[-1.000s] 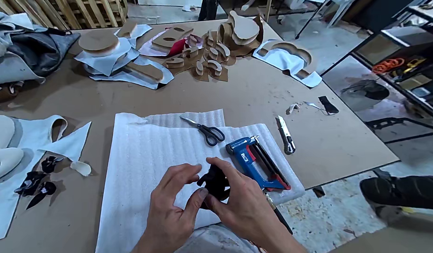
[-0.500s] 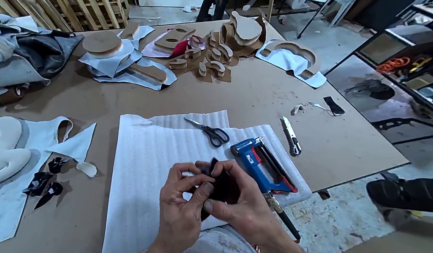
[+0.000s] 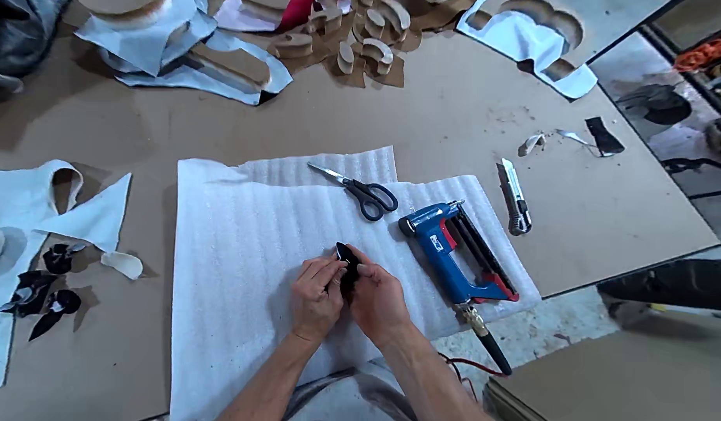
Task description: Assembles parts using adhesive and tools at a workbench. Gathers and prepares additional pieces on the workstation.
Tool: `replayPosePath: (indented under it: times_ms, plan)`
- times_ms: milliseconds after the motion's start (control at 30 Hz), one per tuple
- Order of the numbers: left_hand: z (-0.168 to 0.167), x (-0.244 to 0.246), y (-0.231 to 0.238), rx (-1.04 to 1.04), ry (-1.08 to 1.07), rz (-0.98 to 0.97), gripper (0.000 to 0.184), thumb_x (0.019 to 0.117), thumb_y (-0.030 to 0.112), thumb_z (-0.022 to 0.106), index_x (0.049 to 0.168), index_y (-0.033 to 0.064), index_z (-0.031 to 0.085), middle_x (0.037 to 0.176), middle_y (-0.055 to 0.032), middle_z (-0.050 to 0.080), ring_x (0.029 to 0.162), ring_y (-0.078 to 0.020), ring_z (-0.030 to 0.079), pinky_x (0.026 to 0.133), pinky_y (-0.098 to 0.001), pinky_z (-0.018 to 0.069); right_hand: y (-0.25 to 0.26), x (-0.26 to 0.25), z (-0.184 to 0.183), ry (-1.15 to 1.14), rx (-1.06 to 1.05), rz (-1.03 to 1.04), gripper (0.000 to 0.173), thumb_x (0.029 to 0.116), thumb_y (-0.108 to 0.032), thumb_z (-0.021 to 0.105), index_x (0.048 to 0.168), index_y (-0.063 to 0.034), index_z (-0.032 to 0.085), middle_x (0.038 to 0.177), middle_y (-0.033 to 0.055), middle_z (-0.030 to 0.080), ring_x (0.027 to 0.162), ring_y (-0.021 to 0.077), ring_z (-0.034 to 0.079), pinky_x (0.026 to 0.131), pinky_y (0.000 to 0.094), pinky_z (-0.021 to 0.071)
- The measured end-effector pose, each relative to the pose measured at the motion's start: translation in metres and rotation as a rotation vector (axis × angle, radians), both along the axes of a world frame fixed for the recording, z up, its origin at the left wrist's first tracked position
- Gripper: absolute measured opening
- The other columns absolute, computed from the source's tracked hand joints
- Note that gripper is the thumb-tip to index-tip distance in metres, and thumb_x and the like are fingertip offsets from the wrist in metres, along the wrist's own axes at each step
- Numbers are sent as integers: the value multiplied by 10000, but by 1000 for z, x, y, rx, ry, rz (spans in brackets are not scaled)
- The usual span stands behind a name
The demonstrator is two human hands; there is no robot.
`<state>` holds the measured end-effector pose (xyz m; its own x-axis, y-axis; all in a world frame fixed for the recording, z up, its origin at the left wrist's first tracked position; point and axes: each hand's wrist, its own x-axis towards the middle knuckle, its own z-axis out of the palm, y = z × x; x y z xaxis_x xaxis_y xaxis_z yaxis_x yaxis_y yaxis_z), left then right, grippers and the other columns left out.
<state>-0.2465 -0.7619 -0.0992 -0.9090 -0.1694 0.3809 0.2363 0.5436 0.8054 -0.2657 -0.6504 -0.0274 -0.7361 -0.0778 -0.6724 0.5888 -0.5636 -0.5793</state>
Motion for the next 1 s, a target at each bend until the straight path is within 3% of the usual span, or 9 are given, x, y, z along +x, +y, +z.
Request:
replayPosePath:
  times_ms: [133,233,400,467,633,767,833,900,1000]
  plan:
    - [-2,2,-5,-50,41,-1,199,983,175,627,986,92,807,1042,-31,772,1080,-151,696,976,-311,560,-5,-3,21,-94,193,52,447,1067,-146,405,1500,-86,495,1440,120,575,1308,223,560,1088,398,457]
    - [4,3,-3,-28,34,-16,203,995,167,620,997,81,805,1078,-67,774,1062,-148,730,928,-308,603,-8,3,20,-51,267,35,447,1053,-46,432,1494,-71,504,1378,137,610,1217,217,616,1030,376,507]
    - [29,-12,-8,26,5,64,179,983,141,637,1009,87,806,1136,-56,755,1114,-145,695,967,-303,576,-12,-1,5,138,40,12,481,1033,-14,420,1503,-82,500,1367,122,619,1187,201,634,1023,371,526]
    - [12,-10,-12,-57,22,61,191,988,143,622,1018,89,803,1137,-57,750,1093,-157,691,952,-308,572,-13,-10,2,84,231,134,425,1050,2,449,1459,-58,548,1308,124,666,1138,204,665,989,374,548]
    - [2,-1,-6,-212,3,39,210,987,159,609,1025,110,810,1117,-58,768,1108,-196,715,958,-352,582,12,-26,9,93,812,453,313,900,0,748,1206,-64,748,1023,63,784,873,150,757,788,351,638]
    - [2,-3,-4,-281,10,83,197,971,158,622,989,130,816,1110,-33,774,1081,-178,725,917,-331,593,82,-18,27,571,1416,526,270,947,-142,675,1205,-72,715,1044,46,760,882,147,743,769,376,640]
    - [4,-4,-4,-275,0,95,193,966,149,624,982,128,816,1110,-32,773,1059,-169,728,893,-318,595,121,-13,31,521,1721,580,429,930,-273,685,1301,-57,676,1131,200,669,951,346,685,765,544,577]
    - [6,-4,-3,-270,-14,96,199,968,152,616,973,130,814,1109,-31,773,1040,-163,729,877,-308,594,143,-7,21,366,1823,702,752,854,-444,754,1453,-38,550,1200,318,603,1000,506,624,762,678,505]
    - [7,-6,-4,-272,-28,103,203,962,147,609,960,130,812,1104,-29,771,1011,-160,729,844,-296,593,156,-18,5,214,1801,805,998,788,-411,874,1571,-43,375,1177,310,635,994,509,643,792,706,498]
